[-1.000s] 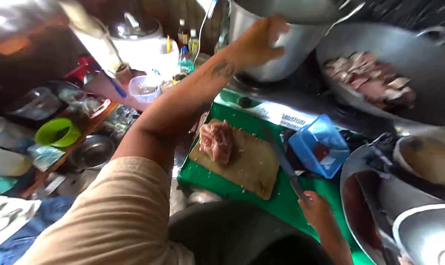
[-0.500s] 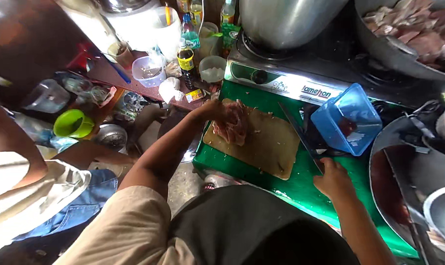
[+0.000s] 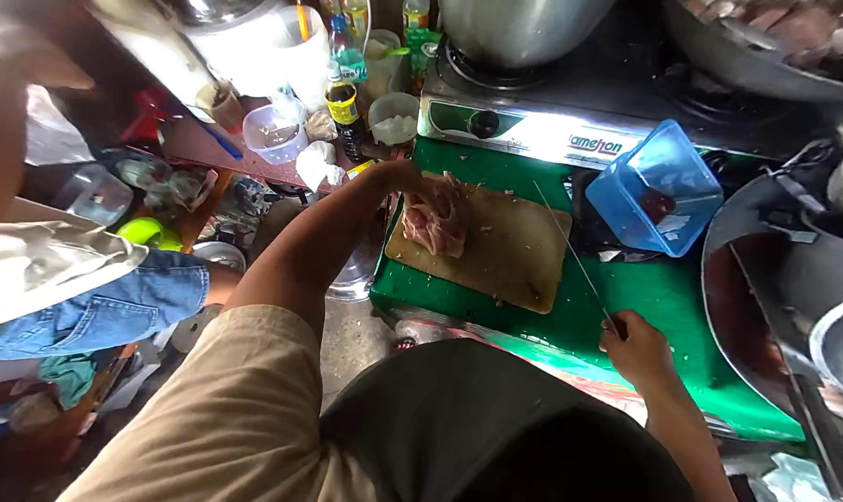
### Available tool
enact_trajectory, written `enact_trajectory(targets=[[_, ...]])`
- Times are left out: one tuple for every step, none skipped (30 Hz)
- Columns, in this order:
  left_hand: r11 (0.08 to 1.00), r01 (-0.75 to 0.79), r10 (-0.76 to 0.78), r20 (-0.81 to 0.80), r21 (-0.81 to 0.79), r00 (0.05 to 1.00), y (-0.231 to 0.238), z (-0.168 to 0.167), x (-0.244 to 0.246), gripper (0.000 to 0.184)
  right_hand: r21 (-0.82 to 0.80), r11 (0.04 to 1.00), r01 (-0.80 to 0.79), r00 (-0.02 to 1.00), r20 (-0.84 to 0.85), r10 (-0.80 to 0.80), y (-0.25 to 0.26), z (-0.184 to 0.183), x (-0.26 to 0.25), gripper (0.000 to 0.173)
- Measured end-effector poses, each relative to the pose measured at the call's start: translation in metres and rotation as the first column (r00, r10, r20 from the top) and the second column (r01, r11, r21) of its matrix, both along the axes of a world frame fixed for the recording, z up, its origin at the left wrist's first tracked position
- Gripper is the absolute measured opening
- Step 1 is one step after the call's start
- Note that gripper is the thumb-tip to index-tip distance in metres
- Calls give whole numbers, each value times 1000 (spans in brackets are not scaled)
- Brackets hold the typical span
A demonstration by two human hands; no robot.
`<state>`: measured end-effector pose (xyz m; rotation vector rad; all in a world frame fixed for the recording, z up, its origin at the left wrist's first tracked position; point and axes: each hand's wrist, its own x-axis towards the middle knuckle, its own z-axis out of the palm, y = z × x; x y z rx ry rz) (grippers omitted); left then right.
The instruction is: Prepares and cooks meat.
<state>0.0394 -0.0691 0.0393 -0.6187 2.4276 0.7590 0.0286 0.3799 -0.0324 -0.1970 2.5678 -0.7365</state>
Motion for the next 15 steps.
enact_trajectory(targets=[[1000, -8, 8, 1, 13, 1000, 3, 1, 0, 52, -16, 1000, 17, 1000, 5, -17, 2, 1, 7, 22], [999, -23, 24, -12, 43, 1000, 7, 1, 1, 50, -30, 999, 35, 999, 7, -35, 4, 3, 13, 22], [995, -37, 41, -36, 93, 999, 10, 1, 2, 49, -48, 997, 53, 999, 5, -52, 5, 4, 19, 22], [986, -44, 56, -71, 160, 996, 12, 0, 3, 51, -71, 995, 67, 998, -4, -68, 7, 5, 25, 21], [973, -41, 69, -119, 228, 991, 14, -5, 3, 55, -94, 993, 76, 997, -18, -78, 8, 5, 31, 19], [954, -30, 85, -174, 297, 981, 15, -12, 3, 60, -115, 990, 80, 996, -33, -85, 10, 5, 36, 18], [937, -21, 107, -231, 348, 967, 15, -22, 2, 61, -130, 988, 86, 995, -37, -91, 11, 6, 40, 18], [920, -20, 137, -273, 392, 952, 15, -29, 1, 61, -140, 986, 90, 995, -36, -96, 11, 6, 44, 17], [904, -17, 159, -298, 428, 941, 16, -34, 0, 60, -140, 986, 94, 994, -36, -100, 12, 6, 47, 17], [892, -16, 177, -314, 453, 933, 19, -36, 1, 57, -137, 986, 95, 994, -36, -101, 12, 6, 49, 16], [884, -15, 191, -330, 468, 924, 22, -39, 0, 51, -134, 986, 94, 994, -34, -100, 13, 6, 51, 16], [880, -19, 201, -335, 475, 920, 27, -38, 1, 47, -130, 987, 96, 994, -33, -101, 13, 6, 53, 16], [871, -20, 211, -336, 492, 918, 33, -34, 4, 44, -131, 987, 98, 994, -36, -103, 13, 6, 55, 16], [850, -17, 224, -331, 526, 917, 37, -32, 9, 42, -136, 986, 98, 994, -44, -105, 13, 6, 57, 15], [828, -15, 236, -325, 561, 916, 39, -32, 13, 43, -145, 984, 101, 993, -46, -109, 14, 5, 60, 14]])
